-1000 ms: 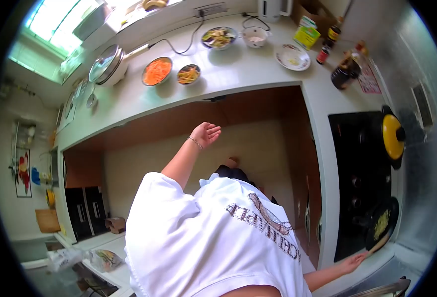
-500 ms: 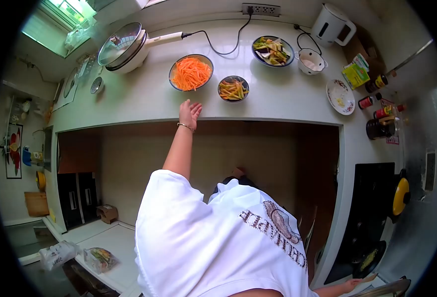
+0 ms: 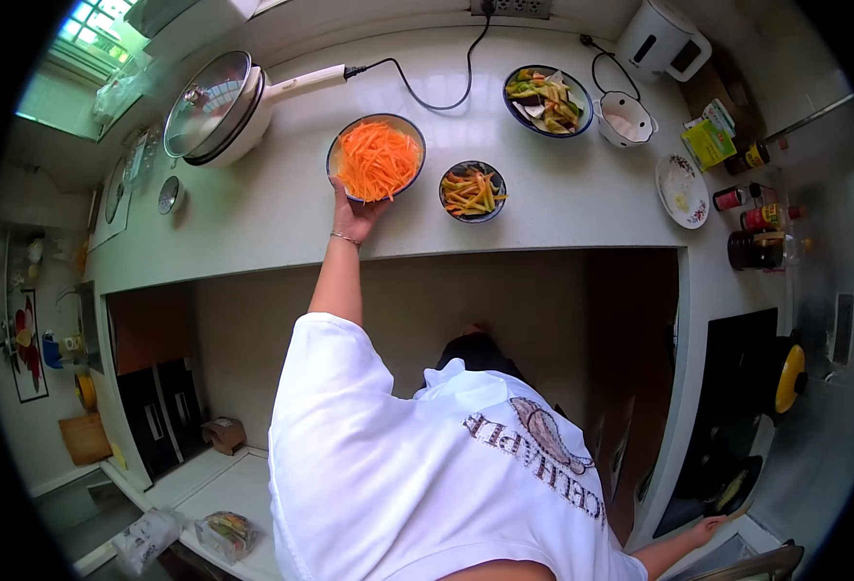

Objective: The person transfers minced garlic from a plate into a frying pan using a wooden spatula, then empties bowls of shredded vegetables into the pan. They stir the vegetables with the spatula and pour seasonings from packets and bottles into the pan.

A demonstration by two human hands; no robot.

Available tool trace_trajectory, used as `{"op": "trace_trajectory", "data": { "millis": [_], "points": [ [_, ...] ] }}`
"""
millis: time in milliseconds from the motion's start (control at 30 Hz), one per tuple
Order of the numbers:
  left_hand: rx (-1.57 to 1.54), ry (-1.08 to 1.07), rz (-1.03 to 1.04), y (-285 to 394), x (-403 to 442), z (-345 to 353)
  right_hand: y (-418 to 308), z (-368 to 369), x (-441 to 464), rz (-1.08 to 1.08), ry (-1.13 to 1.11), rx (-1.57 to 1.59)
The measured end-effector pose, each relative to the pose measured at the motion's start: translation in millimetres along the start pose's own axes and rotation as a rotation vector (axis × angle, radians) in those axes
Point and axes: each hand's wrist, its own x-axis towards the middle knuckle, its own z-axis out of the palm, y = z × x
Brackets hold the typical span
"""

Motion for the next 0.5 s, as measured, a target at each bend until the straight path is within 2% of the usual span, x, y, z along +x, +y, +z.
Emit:
{"op": "trace_trajectory", "data": {
  "millis": [33, 67, 100, 133, 200, 267, 300, 367, 467, 500],
  "points": [
    [-0.063, -0.058, -0.011, -0.3, 1.5, -1.5, -15.3, 2.9, -6.3, 0.090, 0.030, 0.261],
    [-0.060, -0.065, -0.023, -0.4, 2.0, -0.4, -60.4, 5.4, -31.2, 0.171, 0.084, 0.524],
    [-0.078, -0.063, -0.008, -1.3, 1.1, 1.9, -77.7, 1.9, -44.8, 0.325, 0.164, 1.052],
    [-0.097, -0.063, 0.007, -2.4, 0.5, 4.9, -37.5, 3.1, -21.9, 0.300, 0.124, 1.175],
    [-0.108, -0.060, -0.007, 0.2, -4.2, 6.4, -38.0, 6.0, -20.7, 0.412, 0.247, 1.434],
    [-0.119, -0.063, -0.026, 4.2, -13.6, 16.5, 8.9, 6.0, 0.3, 0.382, 0.183, 1.536],
    [-0.110, -0.103, -0.040, 12.3, -22.8, 30.8, -9.8, 4.9, -12.6, 0.445, 0.253, 1.621],
    [-0.090, -0.117, -0.052, 27.3, -42.4, 63.5, 20.5, 3.4, -9.0, 0.452, 0.215, 1.696],
    [-0.043, -0.169, -0.085, 47.2, -62.0, 90.6, 24.0, 8.9, -25.2, 0.459, 0.259, 1.724],
    [-0.078, -0.156, -0.155, 53.6, -67.6, 93.7, 27.7, 12.6, -37.9, 0.367, 0.215, 1.679]
  ]
}}
